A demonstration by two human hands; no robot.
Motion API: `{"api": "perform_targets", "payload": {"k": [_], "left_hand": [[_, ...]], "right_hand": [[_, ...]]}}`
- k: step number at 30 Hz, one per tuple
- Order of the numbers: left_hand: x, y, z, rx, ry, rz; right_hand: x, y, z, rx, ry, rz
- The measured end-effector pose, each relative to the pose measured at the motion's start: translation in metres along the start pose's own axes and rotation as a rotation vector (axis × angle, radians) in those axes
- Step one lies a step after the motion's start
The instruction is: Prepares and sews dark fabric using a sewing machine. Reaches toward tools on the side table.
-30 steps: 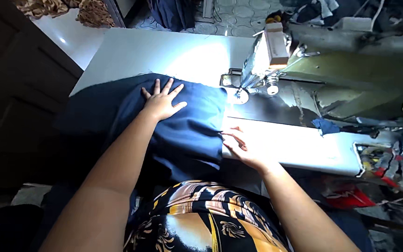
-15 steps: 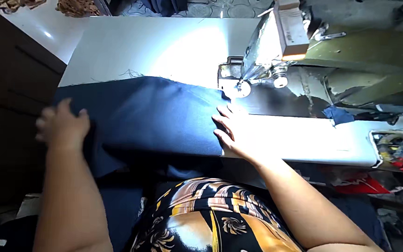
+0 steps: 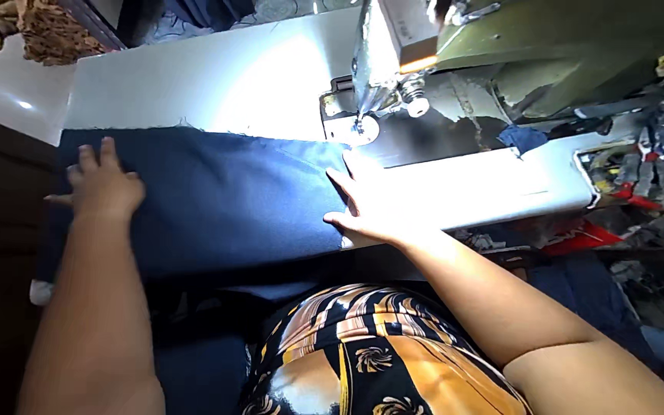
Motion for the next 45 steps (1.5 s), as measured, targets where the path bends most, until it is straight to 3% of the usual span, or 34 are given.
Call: {"api": "perform_targets", "payload": {"k": [2, 4, 6, 8, 11, 14, 18, 23, 29, 34, 45], "left_hand": [[0.03, -0.007, 0.094, 0.073, 0.196, 0.006], [0.075, 0.012, 0.174, 0.058, 0.357, -0.053], [0.11, 0.043, 0.222, -0.006, 0.414, -0.131], [0.12, 0.069, 0.239, -0.08, 0.399, -0.132], [0.118, 0.077, 0.239, -0.086, 0.423, -0.089], [0.117, 0.076, 0.239, -0.088, 0.442, -0.085], [0.116, 0.072, 0.239, -0.094, 0.478, -0.063], [0.112, 0.081, 0.238, -0.043, 0.564, -0.014], [0.111, 0.08, 0.239, -0.046, 0.557, -0.01], [0.115, 0.077, 0.241, -0.038, 0.558, -0.016], [0.115, 0.078, 0.241, 0.001, 0.525, -0.028]], "right_hand": [[0.0, 0.0, -0.001, 0.01, 0.016, 0.013], [-0.002, -0.002, -0.001, 0.019, 0.013, 0.028], [-0.001, -0.007, -0.002, 0.022, -0.004, 0.04], [0.013, -0.013, -0.005, -0.044, -0.085, 0.15], [0.064, -0.025, -0.014, -0.227, -0.337, 0.35], [0.124, -0.017, 0.003, -0.348, -0.424, 0.304], [0.18, -0.018, 0.058, -0.305, -0.155, 0.367], [0.258, -0.036, 0.146, -0.331, 0.4, 0.439], [0.34, -0.084, 0.232, -0.445, 0.933, 0.8], [0.369, -0.126, 0.268, -0.449, 1.0, 1.144], [0.359, -0.129, 0.286, -0.487, 1.042, 1.127]]}}
Point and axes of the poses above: each hand's wrist, its own x-axis away from the middle knuckle, its own y-axis out of the palm, z = x × y, the point moved 6 cm from there along -x, towards the middle knuckle, and after that the axes turned 3 degrees about -x, right-handed, at the moved point
